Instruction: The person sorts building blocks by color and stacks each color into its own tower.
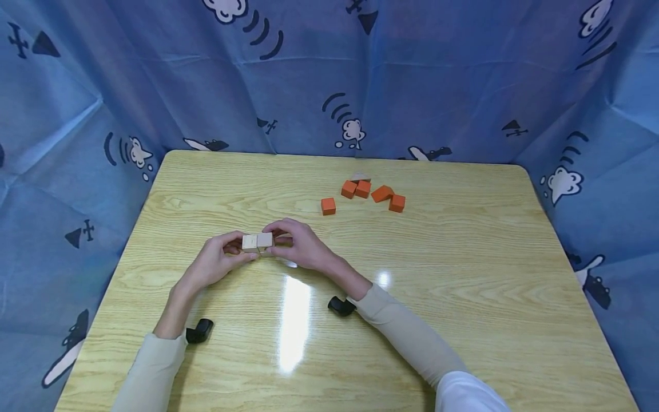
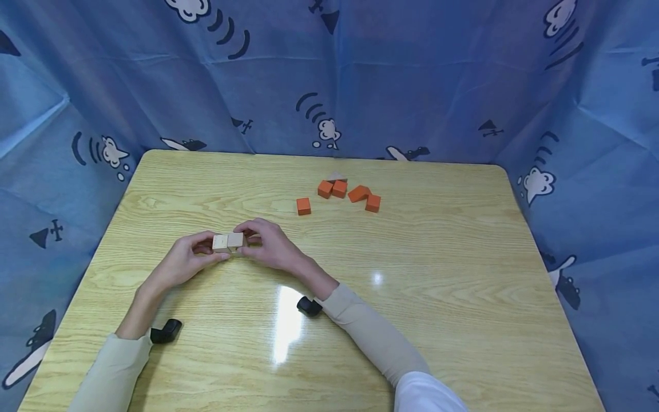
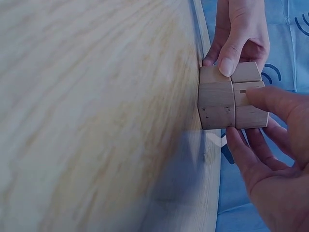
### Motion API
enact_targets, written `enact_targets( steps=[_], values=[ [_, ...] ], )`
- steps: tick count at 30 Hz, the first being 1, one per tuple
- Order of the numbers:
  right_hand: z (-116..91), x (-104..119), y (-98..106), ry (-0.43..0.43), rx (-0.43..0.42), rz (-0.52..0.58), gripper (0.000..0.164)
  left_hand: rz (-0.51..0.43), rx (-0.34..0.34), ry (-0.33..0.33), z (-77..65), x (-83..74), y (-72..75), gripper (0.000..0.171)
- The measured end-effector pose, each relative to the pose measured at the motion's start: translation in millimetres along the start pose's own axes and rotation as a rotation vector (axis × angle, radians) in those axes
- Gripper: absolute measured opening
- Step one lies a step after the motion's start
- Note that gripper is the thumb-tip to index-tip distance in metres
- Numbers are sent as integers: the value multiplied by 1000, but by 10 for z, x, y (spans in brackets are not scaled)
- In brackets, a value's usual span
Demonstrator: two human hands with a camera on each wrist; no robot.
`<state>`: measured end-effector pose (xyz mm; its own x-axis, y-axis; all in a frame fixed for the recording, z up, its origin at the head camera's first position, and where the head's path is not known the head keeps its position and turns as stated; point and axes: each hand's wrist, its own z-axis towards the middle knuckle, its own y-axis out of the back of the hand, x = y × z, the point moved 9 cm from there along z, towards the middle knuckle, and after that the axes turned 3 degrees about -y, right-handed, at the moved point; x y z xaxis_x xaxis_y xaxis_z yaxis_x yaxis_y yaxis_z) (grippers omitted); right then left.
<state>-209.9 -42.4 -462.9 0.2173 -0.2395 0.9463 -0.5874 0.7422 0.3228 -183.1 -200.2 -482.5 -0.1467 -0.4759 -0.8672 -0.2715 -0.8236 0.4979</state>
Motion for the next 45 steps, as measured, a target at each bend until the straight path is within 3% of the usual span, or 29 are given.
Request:
enact_targets(
  steps=[6,11,23,45],
  values=[
    [10,0,-9,-7,11,-4,38,14,-5,-4,-2,12,11,35],
    [17,10,15,11,39,-79,45,20,-5,2,-14,15,15,36],
    [-42,79,350,44,70,-176,48,19,-12,40,-28,36,34,40],
    [-155,-81,1234,39,-179,-231,29,18,-15,34,-17,37,-4,39]
  ],
)
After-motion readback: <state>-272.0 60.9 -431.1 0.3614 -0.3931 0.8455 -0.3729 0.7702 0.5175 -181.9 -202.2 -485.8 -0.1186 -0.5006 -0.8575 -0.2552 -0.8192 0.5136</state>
